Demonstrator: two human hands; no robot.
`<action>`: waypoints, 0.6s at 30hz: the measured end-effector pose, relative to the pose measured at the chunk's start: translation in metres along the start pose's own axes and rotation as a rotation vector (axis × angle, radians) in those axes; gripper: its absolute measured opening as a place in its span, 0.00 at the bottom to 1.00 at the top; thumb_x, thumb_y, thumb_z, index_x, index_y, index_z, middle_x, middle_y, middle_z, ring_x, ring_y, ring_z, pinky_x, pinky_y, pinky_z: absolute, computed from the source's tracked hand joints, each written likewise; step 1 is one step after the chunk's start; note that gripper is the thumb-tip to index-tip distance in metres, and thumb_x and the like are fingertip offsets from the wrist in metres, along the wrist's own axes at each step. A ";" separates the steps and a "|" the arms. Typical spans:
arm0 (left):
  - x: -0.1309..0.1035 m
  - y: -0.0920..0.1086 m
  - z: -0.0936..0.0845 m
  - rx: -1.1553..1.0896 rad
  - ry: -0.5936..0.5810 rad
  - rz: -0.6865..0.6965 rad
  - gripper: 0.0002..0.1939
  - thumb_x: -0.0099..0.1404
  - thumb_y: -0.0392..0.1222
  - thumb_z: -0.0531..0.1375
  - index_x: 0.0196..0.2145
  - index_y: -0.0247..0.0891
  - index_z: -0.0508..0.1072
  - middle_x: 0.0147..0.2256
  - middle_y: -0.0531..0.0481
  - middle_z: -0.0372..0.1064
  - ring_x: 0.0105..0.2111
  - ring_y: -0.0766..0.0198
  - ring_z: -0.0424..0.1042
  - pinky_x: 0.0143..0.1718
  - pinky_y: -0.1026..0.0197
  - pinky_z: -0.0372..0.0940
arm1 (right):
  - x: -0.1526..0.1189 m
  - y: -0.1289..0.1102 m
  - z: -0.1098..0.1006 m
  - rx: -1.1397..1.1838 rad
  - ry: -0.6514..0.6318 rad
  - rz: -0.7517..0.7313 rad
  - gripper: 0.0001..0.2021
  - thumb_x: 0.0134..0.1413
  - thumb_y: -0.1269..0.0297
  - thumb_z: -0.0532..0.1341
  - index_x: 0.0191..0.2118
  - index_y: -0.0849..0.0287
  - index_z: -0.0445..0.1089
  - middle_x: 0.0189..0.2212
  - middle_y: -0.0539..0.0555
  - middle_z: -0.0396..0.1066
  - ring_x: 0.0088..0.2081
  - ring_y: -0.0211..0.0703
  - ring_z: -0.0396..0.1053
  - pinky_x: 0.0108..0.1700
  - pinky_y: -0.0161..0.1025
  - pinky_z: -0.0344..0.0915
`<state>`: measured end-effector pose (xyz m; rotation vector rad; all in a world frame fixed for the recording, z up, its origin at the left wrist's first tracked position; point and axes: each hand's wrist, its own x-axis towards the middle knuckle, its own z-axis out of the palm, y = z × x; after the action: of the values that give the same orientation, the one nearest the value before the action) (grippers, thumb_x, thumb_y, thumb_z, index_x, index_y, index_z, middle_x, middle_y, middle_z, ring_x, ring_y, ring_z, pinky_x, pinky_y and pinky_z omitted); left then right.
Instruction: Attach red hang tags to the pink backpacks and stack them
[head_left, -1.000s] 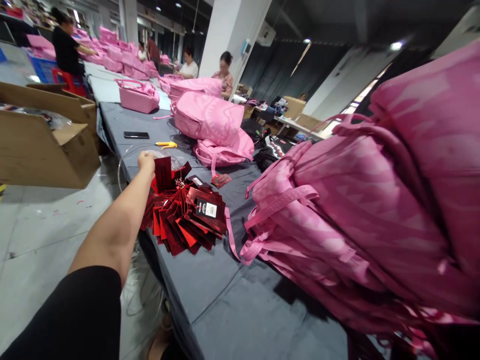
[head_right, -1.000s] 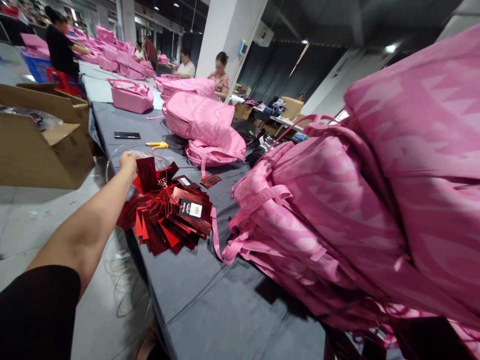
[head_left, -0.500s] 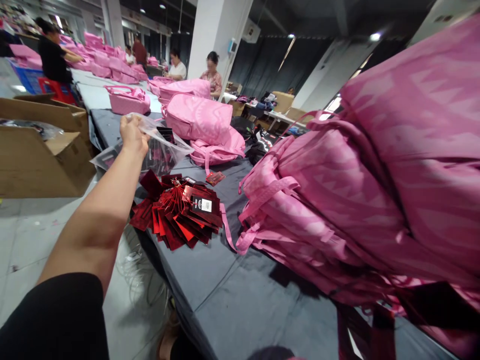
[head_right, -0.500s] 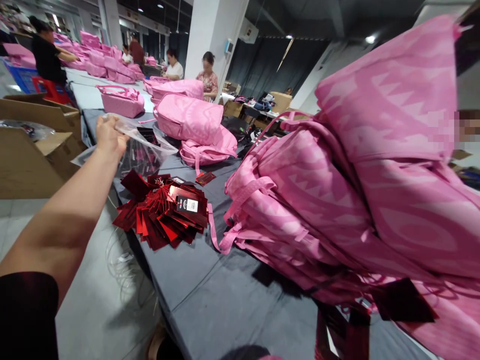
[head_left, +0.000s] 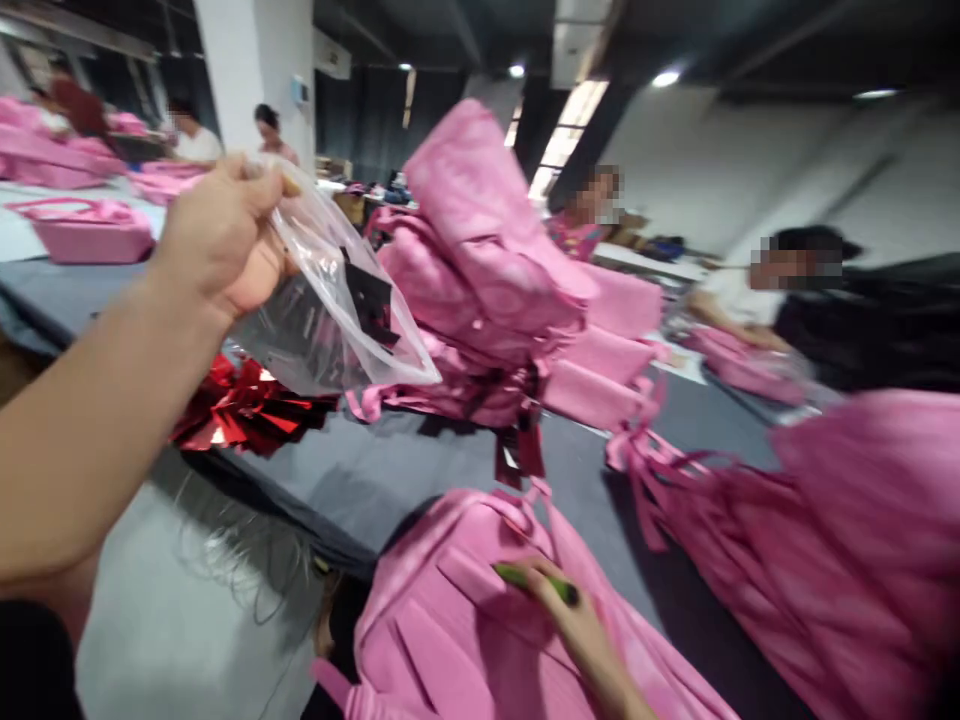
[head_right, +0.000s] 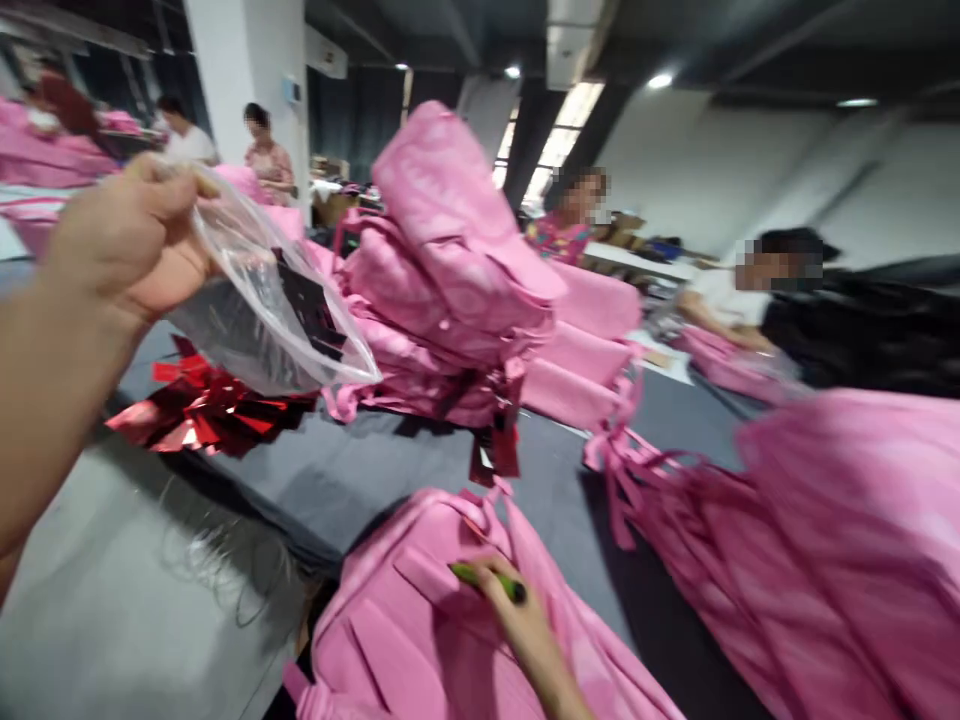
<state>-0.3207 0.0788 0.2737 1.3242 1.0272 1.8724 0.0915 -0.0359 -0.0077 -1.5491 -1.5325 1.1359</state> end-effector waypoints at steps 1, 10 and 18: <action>-0.009 0.000 0.029 -0.058 -0.072 -0.069 0.07 0.74 0.30 0.44 0.38 0.28 0.59 0.29 0.60 0.56 0.34 0.76 0.68 0.45 0.46 0.65 | -0.002 0.004 -0.001 0.062 -0.035 0.007 0.22 0.55 0.43 0.59 0.35 0.59 0.78 0.38 0.59 0.78 0.43 0.54 0.76 0.50 0.48 0.71; -0.081 -0.076 0.321 -0.242 -0.379 -0.525 0.03 0.65 0.33 0.52 0.32 0.36 0.64 0.23 0.57 0.61 0.23 0.69 0.68 0.33 0.55 0.74 | -0.030 0.011 0.007 0.095 0.053 -0.128 0.12 0.53 0.62 0.56 0.34 0.61 0.76 0.30 0.55 0.77 0.32 0.44 0.72 0.35 0.38 0.65; -0.188 -0.213 0.369 0.339 -0.621 -0.625 0.13 0.71 0.45 0.57 0.47 0.33 0.69 0.40 0.48 0.70 0.35 0.66 0.72 0.36 0.59 0.72 | -0.042 0.014 -0.011 0.269 0.039 -0.200 0.11 0.53 0.62 0.61 0.37 0.59 0.78 0.36 0.55 0.78 0.41 0.47 0.74 0.47 0.42 0.67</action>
<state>0.0978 0.1201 0.0739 1.4167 1.2457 0.7767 0.1098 -0.0772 -0.0107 -1.2053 -1.4085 1.1371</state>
